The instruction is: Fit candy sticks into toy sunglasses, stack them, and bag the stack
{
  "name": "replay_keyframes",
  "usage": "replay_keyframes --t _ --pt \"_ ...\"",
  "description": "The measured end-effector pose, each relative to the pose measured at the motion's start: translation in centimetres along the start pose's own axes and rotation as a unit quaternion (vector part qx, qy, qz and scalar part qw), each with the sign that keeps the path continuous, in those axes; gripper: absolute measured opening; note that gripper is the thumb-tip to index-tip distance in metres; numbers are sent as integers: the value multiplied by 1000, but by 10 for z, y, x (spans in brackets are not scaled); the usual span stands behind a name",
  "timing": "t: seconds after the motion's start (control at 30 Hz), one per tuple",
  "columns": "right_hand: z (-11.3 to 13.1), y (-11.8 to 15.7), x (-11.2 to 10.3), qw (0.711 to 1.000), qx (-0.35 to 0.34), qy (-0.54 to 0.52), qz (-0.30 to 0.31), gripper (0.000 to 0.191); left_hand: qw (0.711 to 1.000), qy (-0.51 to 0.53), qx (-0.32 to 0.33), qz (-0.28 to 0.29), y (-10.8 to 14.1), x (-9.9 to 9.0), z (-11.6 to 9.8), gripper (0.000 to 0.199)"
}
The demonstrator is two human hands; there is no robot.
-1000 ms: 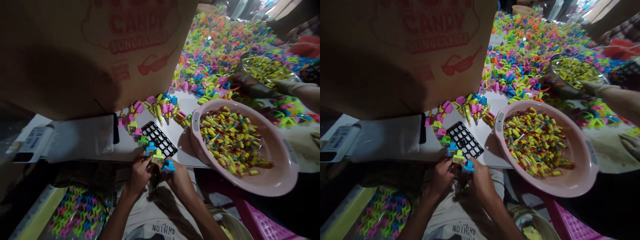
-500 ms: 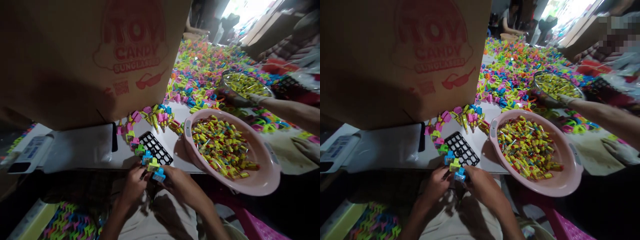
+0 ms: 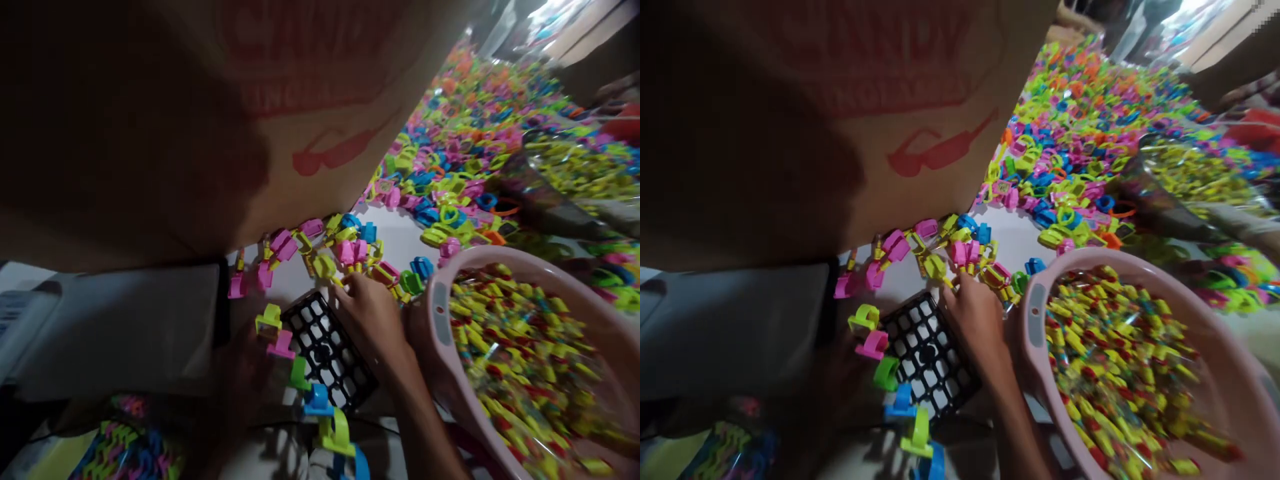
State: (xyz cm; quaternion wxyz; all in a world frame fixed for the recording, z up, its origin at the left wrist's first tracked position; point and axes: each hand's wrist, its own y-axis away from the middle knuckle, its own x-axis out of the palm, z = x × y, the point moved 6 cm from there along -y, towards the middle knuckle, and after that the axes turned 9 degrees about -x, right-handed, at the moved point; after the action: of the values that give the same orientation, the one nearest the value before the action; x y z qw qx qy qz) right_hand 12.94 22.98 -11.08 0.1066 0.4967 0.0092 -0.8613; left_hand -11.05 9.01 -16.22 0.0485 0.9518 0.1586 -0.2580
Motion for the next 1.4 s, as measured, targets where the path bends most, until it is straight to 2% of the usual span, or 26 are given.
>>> replay_keyframes --t 0.07,0.13,0.2,0.3,0.37,0.43,0.53,0.6,0.73,0.93,1.07,1.17,1.23,1.27,1.4 --pt "-7 17 -6 994 -8 -111 -9 25 1000 -5 12 26 -1 3 1 31" --pt "-7 33 -8 965 -5 -264 -4 20 998 -8 30 61 -1 6 -3 29" --pt "2 43 1 928 11 -370 51 18 996 -13 35 86 1 9 -7 33" --pt "21 45 24 895 36 -425 129 25 995 -24 26 91 2 10 -16 38" --pt "28 40 37 895 36 -422 142 28 995 -33 34 85 2 11 -24 39" --pt "29 35 42 906 23 -398 142 25 995 -40 41 82 2 10 -30 37" --pt "29 30 37 928 -20 -343 143 12 994 -49 48 85 1 9 -32 40" --pt "34 29 31 934 -60 -309 166 5 992 -48 75 85 1 8 -31 41" --pt "47 28 21 931 -97 -274 220 7 989 -47 121 76 1 7 -27 40" --pt "64 19 21 929 -165 -186 274 10 986 -40 134 91 -3 11 -28 41" --pt "61 16 26 924 -197 -146 293 11 984 -50 146 95 -5 8 -34 40" --pt "52 14 23 914 -221 -139 310 11 985 -52 129 104 -3 12 -32 38" --pt "45 7 17 916 -228 -141 298 17 987 -45 122 92 -1 15 -29 39" --pt "42 -1 14 928 -219 -137 270 19 988 -40 121 85 0 17 -28 39" --pt "40 -43 9 984 -120 -81 100 23 992 -3 92 85 -4 19 -29 35"
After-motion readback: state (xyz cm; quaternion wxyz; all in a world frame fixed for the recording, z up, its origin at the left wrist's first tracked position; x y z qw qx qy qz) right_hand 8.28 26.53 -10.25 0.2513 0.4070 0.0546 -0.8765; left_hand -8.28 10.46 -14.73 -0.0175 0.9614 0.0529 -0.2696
